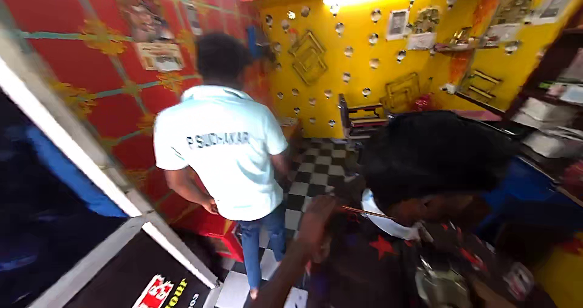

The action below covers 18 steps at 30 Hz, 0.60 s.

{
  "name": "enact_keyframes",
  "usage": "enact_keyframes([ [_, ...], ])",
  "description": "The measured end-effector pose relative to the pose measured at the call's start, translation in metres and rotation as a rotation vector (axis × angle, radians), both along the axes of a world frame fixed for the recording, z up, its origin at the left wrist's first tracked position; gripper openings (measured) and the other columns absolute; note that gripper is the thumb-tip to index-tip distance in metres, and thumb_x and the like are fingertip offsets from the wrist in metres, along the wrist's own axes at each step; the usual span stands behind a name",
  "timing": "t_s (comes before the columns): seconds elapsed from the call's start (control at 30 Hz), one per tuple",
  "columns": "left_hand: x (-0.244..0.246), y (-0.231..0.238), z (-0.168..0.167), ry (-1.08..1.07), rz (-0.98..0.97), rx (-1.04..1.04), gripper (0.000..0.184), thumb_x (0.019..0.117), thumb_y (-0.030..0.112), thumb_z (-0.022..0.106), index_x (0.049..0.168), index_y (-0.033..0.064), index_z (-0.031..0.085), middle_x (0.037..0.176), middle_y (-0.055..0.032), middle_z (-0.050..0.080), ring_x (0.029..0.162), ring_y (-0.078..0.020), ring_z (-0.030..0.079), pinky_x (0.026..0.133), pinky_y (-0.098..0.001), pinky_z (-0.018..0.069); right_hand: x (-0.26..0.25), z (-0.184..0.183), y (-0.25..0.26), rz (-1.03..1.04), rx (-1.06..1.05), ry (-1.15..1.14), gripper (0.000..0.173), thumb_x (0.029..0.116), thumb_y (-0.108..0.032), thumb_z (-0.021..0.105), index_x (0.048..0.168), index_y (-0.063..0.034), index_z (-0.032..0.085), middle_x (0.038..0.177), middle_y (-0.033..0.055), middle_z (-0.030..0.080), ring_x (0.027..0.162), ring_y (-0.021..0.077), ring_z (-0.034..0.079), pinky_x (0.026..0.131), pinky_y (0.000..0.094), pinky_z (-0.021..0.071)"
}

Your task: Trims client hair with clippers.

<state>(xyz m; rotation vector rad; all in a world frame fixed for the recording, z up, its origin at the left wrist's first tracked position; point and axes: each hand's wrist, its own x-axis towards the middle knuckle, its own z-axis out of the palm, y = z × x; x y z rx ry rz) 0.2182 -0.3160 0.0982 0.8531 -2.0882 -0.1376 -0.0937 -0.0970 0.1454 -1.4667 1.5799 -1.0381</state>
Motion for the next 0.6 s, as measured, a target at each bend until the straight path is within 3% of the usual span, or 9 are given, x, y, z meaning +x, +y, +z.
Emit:
enact_keyframes([
  [0.03,0.008,0.002,-0.011,0.101,-0.025,0.062,0.026,0.0996,0.008,0.058,0.121,0.0107,0.072,0.124,-0.0059,0.071,0.120,-0.0212,0.064,0.107,-0.0466,0.0500,0.019,0.011,-0.006,-0.089,0.105,-0.049,0.066,0.0848,-0.029,0.084,0.139,-0.0066,0.055,0.118,0.0082,0.070,0.105,0.0224,0.070,0.095,0.0470,0.0575],
  [0.07,0.014,0.006,-0.021,0.222,-0.033,0.107,0.024,0.1005,0.009,0.058,0.121,0.0092,0.071,0.120,-0.0053,0.071,0.115,-0.0185,0.067,0.104,-0.0438,0.0540,0.022,0.002,-0.013,-0.043,0.083,-0.086,0.066,0.0863,-0.033,0.083,0.140,-0.0088,0.053,0.117,0.0055,0.071,0.102,0.0223,0.072,0.091,0.0478,0.0619],
  [0.13,0.026,0.016,-0.035,0.419,-0.008,0.185,0.023,0.1016,0.011,0.058,0.121,0.0027,0.067,0.111,-0.0081,0.072,0.102,-0.0185,0.070,0.093,-0.0407,0.0594,0.028,-0.019,-0.028,0.033,-0.013,-0.243,0.066,0.0893,-0.038,0.080,0.140,-0.0083,0.051,0.117,0.0073,0.071,0.098,0.0268,0.074,0.082,0.0513,0.0655],
  [0.2,0.041,0.024,-0.057,0.520,0.008,0.299,0.026,0.1032,0.012,0.056,0.125,-0.0019,0.062,0.111,-0.0111,0.070,0.101,-0.0207,0.069,0.091,-0.0396,0.0600,0.035,-0.025,-0.040,0.026,-0.026,-0.382,0.062,0.0919,-0.039,0.077,0.140,-0.0076,0.053,0.120,0.0105,0.070,0.100,0.0321,0.073,0.081,0.0559,0.0654],
  [0.3,0.063,0.042,-0.092,0.555,0.054,0.418,0.026,0.1018,0.010,0.057,0.124,-0.0043,0.061,0.109,-0.0110,0.070,0.099,-0.0178,0.069,0.088,-0.0359,0.0601,0.048,-0.018,-0.047,-0.047,-0.040,-0.411,0.058,0.0936,-0.039,0.075,0.140,-0.0081,0.056,0.120,0.0105,0.070,0.104,0.0308,0.072,0.086,0.0547,0.0637],
  [0.43,0.095,0.064,-0.129,0.518,0.080,0.526,0.027,0.1001,0.007,0.058,0.123,-0.0058,0.060,0.106,-0.0098,0.071,0.094,-0.0121,0.070,0.086,-0.0315,0.0603,0.068,-0.004,-0.050,-0.183,-0.080,-0.248,0.059,0.0908,-0.045,0.076,0.134,-0.0099,0.058,0.115,0.0053,0.072,0.103,0.0215,0.072,0.088,0.0440,0.0627],
  [0.6,0.123,0.066,-0.169,0.527,0.024,0.652,0.025,0.0994,0.004,0.057,0.121,-0.0085,0.059,0.104,-0.0123,0.071,0.088,-0.0153,0.072,0.080,-0.0345,0.0629,0.094,0.014,-0.054,-0.293,-0.121,-0.191,0.054,0.0873,-0.047,0.078,0.125,-0.0119,0.062,0.103,0.0037,0.074,0.092,0.0184,0.073,0.079,0.0366,0.0634],
])
